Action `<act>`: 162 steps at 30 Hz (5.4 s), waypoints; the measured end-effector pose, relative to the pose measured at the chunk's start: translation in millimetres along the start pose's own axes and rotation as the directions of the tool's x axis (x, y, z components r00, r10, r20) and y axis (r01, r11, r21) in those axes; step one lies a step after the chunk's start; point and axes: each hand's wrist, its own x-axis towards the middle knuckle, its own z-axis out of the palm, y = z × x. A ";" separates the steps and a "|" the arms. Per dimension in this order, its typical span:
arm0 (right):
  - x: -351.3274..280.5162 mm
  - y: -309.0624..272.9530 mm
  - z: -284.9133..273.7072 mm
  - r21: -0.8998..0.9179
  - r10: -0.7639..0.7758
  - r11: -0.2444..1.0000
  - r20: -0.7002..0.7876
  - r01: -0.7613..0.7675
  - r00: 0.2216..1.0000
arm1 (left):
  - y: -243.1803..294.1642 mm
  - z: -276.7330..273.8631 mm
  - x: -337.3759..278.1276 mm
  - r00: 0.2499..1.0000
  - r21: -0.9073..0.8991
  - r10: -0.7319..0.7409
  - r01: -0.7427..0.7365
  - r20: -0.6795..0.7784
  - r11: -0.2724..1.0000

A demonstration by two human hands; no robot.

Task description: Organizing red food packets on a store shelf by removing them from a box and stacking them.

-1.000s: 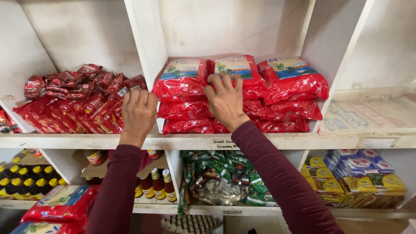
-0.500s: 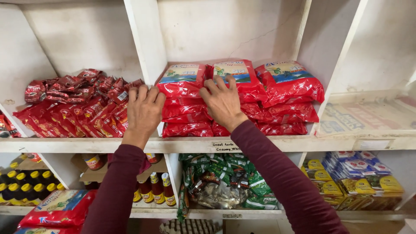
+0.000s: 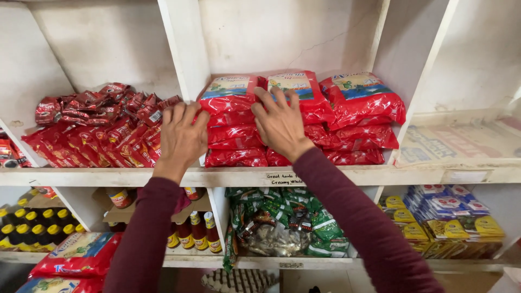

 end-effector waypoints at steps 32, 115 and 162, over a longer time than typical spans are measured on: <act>-58.0 -23.5 39.6 -0.254 -0.094 0.953 0.259 0.162 0.961 | 14.2 28.1 -62.1 0.991 0.036 0.050 -0.055 0.128 0.998; -147.5 72.5 -22.4 0.001 0.197 0.980 -0.015 -0.197 0.980 | 136.9 64.5 -12.3 0.995 -0.146 0.086 -0.093 -0.057 0.985; -147.4 59.1 -31.2 0.021 0.121 0.992 0.055 -0.123 0.991 | 153.0 43.7 -2.9 0.987 -0.308 -0.049 0.000 -0.151 0.951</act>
